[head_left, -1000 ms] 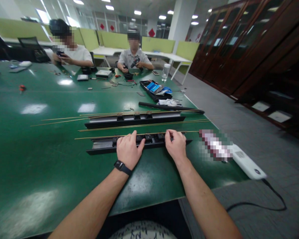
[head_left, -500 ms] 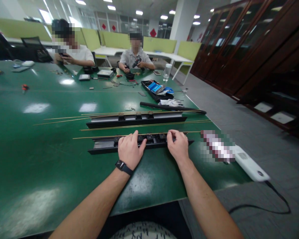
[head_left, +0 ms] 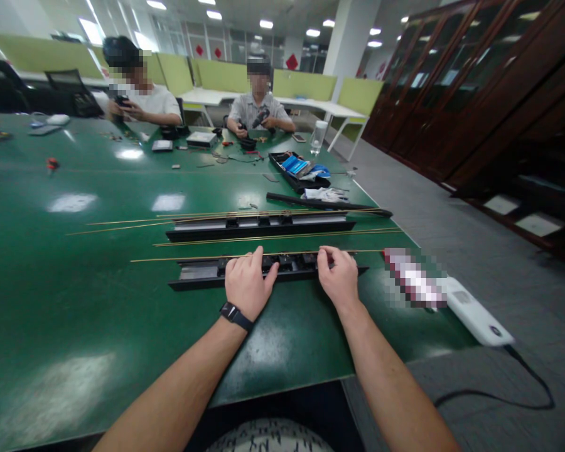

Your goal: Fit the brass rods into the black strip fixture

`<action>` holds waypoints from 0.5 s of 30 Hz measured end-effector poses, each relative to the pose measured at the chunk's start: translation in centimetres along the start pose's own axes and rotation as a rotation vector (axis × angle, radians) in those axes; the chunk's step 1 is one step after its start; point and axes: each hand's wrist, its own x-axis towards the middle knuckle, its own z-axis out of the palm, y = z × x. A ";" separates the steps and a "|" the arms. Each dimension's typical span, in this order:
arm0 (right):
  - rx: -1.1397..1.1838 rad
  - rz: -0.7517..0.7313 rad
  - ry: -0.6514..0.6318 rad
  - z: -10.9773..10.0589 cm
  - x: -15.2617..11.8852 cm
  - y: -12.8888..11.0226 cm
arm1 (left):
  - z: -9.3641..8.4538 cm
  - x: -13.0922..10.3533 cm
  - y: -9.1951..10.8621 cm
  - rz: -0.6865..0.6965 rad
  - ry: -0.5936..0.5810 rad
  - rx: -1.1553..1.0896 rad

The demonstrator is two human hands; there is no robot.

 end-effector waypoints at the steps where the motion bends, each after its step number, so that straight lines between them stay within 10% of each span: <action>1: -0.005 0.022 0.012 0.0 0.1 0.1 | 0.0 0.0 0.0 0.001 0.002 -0.001; 15: 0.000 0.044 0.012 -0.2 0.1 0.0 | 0.1 -0.1 -0.1 0.006 0.013 -0.004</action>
